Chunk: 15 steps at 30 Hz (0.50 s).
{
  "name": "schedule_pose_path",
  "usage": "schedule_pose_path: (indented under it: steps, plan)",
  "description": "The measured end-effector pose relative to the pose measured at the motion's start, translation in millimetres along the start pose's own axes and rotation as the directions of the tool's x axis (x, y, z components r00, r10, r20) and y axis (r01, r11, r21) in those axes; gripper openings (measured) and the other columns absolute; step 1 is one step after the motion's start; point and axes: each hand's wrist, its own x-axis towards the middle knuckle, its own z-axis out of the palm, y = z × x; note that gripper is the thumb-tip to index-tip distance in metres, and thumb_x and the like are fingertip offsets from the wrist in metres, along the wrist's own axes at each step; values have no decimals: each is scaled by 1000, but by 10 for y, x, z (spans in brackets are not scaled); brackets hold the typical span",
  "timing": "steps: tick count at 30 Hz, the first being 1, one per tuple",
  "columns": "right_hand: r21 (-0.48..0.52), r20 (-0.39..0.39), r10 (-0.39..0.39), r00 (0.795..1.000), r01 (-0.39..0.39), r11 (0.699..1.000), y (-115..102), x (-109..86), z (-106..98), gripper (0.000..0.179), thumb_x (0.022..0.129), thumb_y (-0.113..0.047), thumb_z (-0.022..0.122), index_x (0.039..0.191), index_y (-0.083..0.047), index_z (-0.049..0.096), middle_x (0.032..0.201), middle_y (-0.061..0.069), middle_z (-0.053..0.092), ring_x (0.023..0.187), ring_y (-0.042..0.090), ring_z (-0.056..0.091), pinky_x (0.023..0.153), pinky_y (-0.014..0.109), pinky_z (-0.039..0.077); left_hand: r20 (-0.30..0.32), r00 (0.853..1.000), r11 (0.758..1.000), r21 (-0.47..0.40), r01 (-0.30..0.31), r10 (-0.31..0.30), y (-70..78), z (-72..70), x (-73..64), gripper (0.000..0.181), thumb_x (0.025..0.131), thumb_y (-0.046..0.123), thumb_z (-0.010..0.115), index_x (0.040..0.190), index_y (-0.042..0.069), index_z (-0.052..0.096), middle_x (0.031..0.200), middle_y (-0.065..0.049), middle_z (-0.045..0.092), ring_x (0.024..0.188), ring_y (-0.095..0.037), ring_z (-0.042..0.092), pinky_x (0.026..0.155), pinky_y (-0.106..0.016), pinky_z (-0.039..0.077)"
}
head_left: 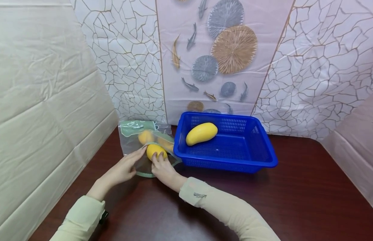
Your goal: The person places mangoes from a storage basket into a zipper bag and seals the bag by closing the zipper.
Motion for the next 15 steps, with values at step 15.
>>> schedule_pose_path:
  steps: [15]
  plan:
    - [-17, 173, -7, 985, 10, 1000, -42, 208, 24, 33, 98, -25, 43, 125, -23, 62, 131, -1, 55, 105, 23, 58, 67, 21, 53, -57, 997, 995, 90, -52, 57, -33, 38, -7, 81, 61, -20, 64, 138, -9, 40, 142, -23, 45, 121, -36, 52, 92, -50, 45]
